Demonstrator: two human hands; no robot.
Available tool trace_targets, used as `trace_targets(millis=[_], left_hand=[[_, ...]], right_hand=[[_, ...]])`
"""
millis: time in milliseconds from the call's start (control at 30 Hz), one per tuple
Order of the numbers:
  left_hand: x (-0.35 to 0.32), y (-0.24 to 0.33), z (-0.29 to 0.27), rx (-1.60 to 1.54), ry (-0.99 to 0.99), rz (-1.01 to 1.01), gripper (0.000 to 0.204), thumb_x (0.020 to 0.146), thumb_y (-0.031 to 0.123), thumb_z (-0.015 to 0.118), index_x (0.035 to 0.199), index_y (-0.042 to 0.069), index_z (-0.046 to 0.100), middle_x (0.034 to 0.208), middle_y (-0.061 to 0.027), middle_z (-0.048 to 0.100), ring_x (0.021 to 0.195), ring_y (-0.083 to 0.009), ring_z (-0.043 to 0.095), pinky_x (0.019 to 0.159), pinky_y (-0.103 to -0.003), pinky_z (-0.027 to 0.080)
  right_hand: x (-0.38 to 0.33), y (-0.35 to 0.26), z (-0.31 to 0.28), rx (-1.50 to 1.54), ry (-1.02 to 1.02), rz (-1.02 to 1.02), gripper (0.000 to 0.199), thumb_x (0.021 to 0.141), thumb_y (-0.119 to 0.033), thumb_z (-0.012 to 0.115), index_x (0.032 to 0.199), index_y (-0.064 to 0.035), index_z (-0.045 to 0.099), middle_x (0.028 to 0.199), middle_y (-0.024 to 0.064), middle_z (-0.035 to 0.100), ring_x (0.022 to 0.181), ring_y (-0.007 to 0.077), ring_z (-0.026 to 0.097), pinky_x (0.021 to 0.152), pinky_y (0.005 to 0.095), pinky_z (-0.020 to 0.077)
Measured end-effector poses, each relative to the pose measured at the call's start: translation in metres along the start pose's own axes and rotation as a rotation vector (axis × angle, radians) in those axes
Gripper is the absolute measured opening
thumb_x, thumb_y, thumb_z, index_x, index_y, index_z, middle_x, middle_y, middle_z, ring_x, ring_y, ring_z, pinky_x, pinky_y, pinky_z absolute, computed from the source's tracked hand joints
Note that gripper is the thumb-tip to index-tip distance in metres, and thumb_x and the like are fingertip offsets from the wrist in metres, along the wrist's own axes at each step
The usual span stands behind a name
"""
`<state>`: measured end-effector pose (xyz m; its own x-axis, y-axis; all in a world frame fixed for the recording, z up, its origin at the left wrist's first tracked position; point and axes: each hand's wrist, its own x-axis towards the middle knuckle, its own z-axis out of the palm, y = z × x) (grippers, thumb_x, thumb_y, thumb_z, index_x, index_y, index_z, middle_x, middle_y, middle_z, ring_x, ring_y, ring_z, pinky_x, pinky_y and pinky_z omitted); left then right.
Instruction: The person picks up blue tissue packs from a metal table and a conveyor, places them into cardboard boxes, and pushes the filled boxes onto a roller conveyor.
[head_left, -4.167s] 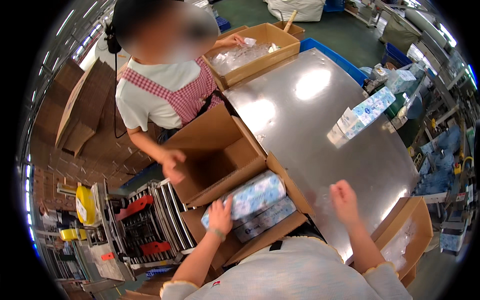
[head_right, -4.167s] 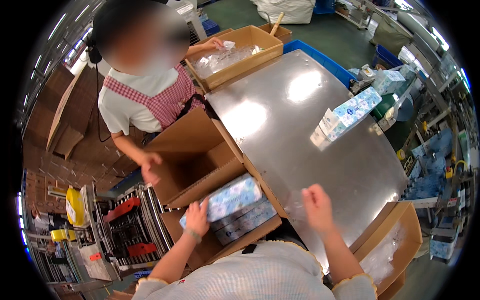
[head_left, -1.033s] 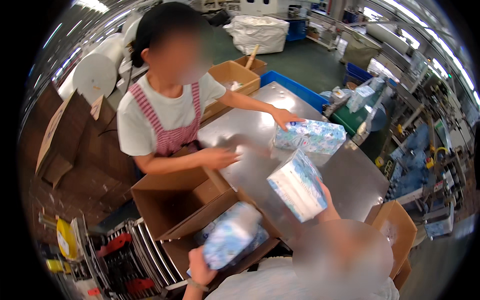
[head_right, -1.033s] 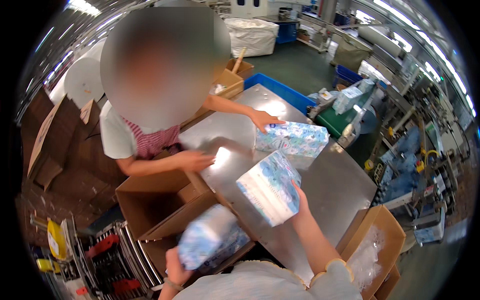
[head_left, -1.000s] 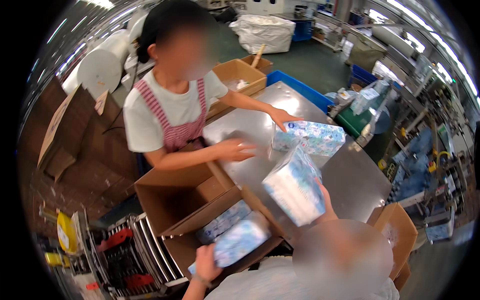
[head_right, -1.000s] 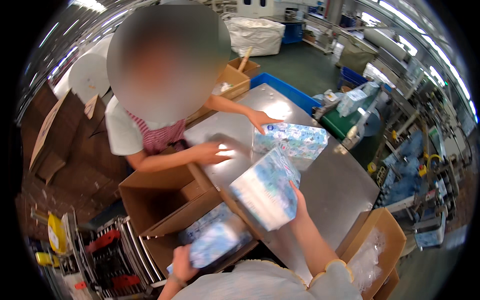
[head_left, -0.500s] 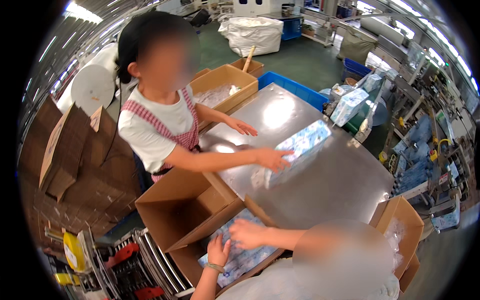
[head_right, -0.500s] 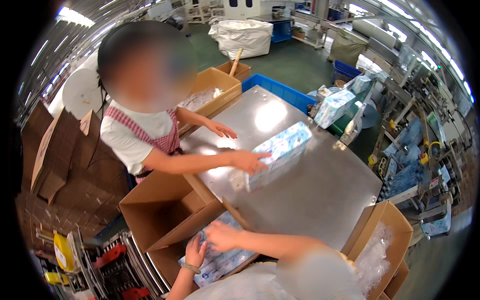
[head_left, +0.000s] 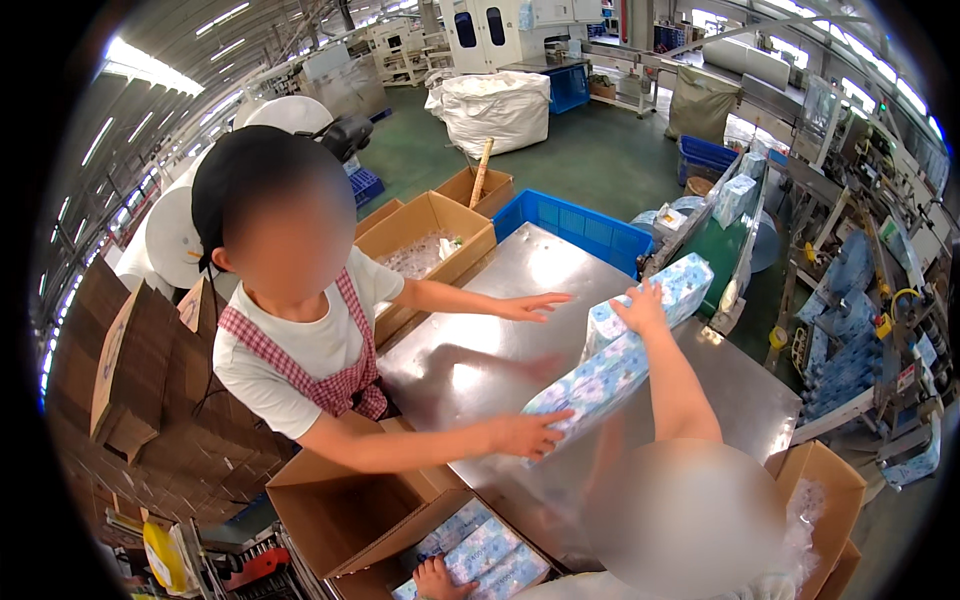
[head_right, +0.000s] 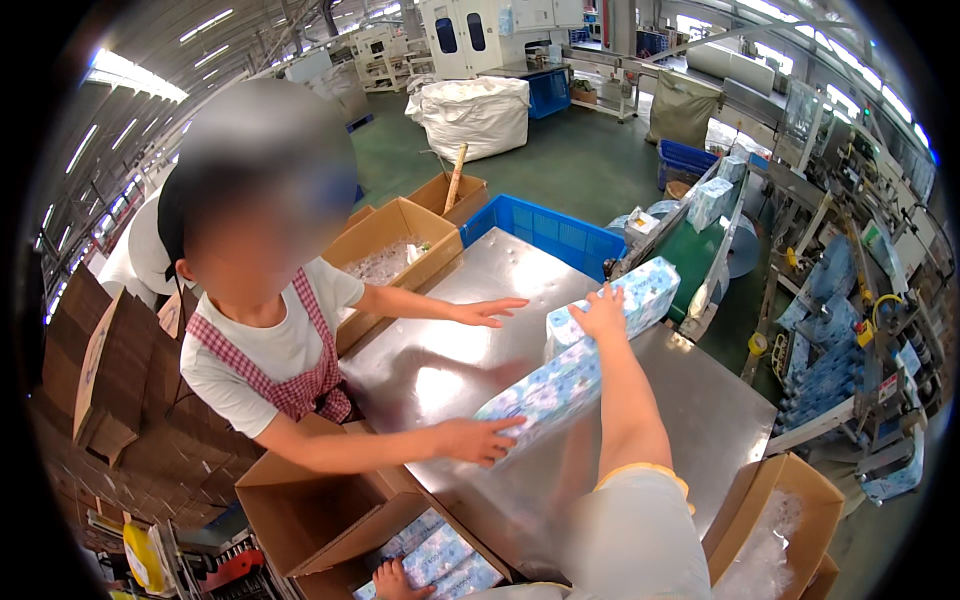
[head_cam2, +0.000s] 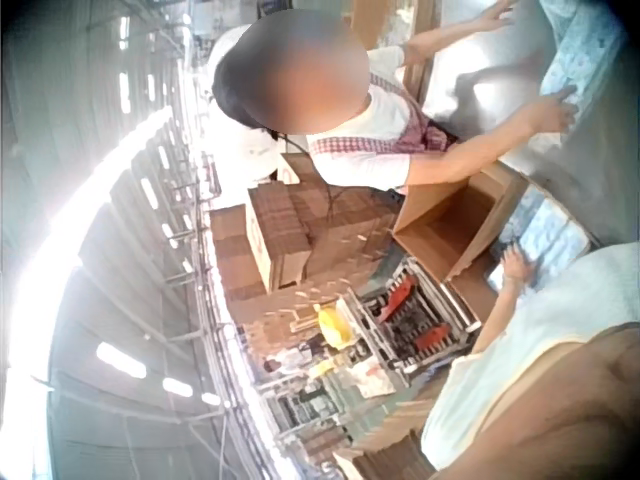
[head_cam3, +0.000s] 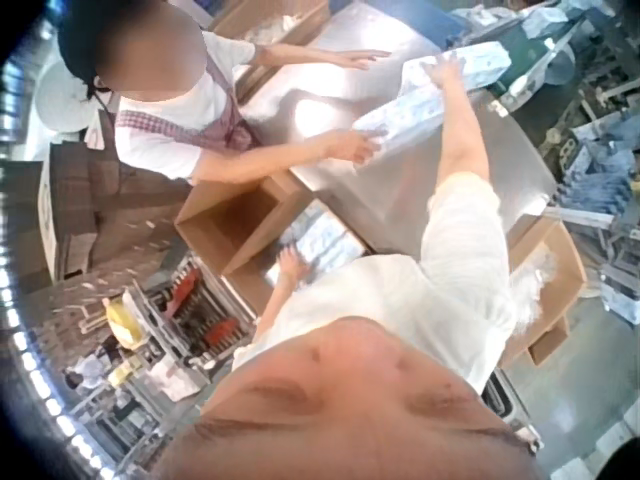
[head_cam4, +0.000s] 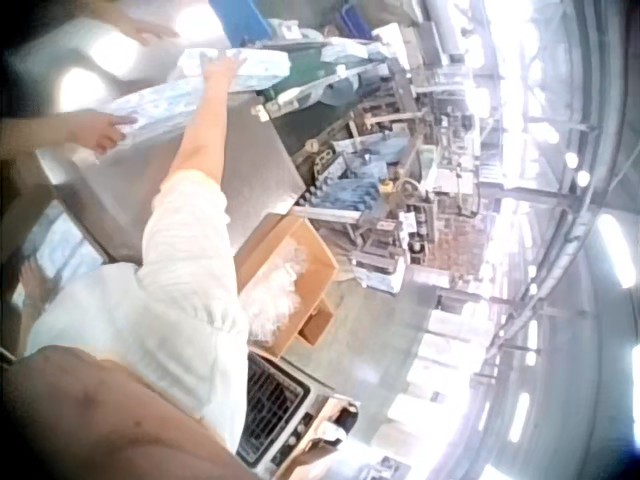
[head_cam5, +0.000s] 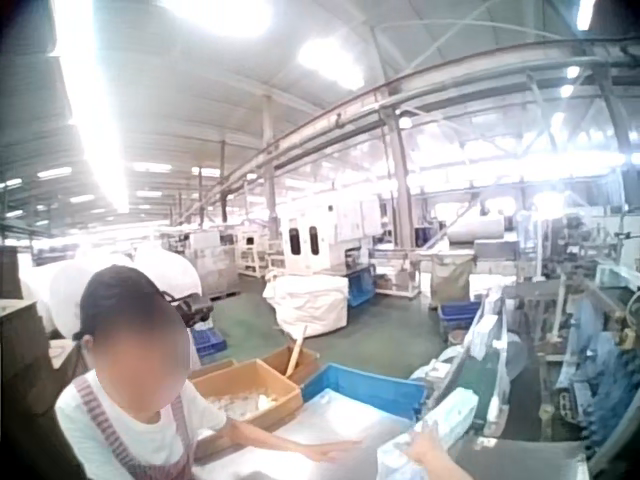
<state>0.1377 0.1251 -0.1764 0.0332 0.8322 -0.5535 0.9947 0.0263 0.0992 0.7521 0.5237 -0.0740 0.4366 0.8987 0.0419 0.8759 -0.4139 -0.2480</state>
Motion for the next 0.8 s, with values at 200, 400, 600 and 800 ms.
trace_targets(millis=[200, 400, 600, 800], left_hand=[[-0.001, -0.019, 0.035, 0.022, 0.062, 0.021, 0.123, 0.070, 0.073, 0.076, 0.150, -0.009, 0.032, 0.144, -0.0312, 0.046, 0.132, -0.0473, 0.043, 0.113, -0.058, 0.033], [-0.008, -0.005, 0.018, -0.051, 0.217, 0.066, 0.111, 0.064, 0.070, 0.080, 0.140, -0.003, 0.047, 0.133, -0.0231, 0.052, 0.124, -0.0405, 0.048, 0.109, -0.053, 0.033], [-0.013, -0.004, 0.011, -0.096, 0.315, 0.125, 0.106, 0.063, 0.068, 0.083, 0.136, -0.001, 0.050, 0.126, -0.0198, 0.056, 0.118, -0.0379, 0.052, 0.107, -0.050, 0.035], [-0.020, -0.007, 0.013, -0.097, 0.343, 0.196, 0.104, 0.065, 0.064, 0.083, 0.139, 0.001, 0.046, 0.129, -0.0200, 0.055, 0.122, -0.0384, 0.050, 0.109, -0.053, 0.033]], right_hand=[[-0.066, 0.016, -0.010, 0.115, -0.005, -0.161, 0.050, 0.089, -0.055, 0.067, 0.073, -0.0089, 0.075, 0.113, 0.0051, 0.067, 0.144, 0.0317, 0.040, 0.105, 0.0582, 0.0449], [-0.258, 0.019, -0.050, -0.182, -0.039, -0.686, 0.040, 0.083, -0.046, 0.072, 0.073, -0.0077, 0.075, 0.099, 0.0057, 0.070, 0.126, 0.0312, 0.051, 0.096, 0.0576, 0.0385], [-0.342, 0.031, -0.058, -0.270, 0.128, -0.227, 0.084, 0.072, -0.043, 0.084, 0.138, -0.0015, 0.054, 0.125, 0.0224, 0.058, 0.125, 0.0385, 0.051, 0.117, 0.0719, 0.0174], [-0.263, 0.045, -0.028, -0.042, -0.010, 0.287, 0.120, 0.066, -0.035, 0.090, 0.163, -0.0161, 0.021, 0.127, 0.0241, 0.055, 0.129, 0.0400, 0.049, 0.107, 0.0554, 0.0395]])
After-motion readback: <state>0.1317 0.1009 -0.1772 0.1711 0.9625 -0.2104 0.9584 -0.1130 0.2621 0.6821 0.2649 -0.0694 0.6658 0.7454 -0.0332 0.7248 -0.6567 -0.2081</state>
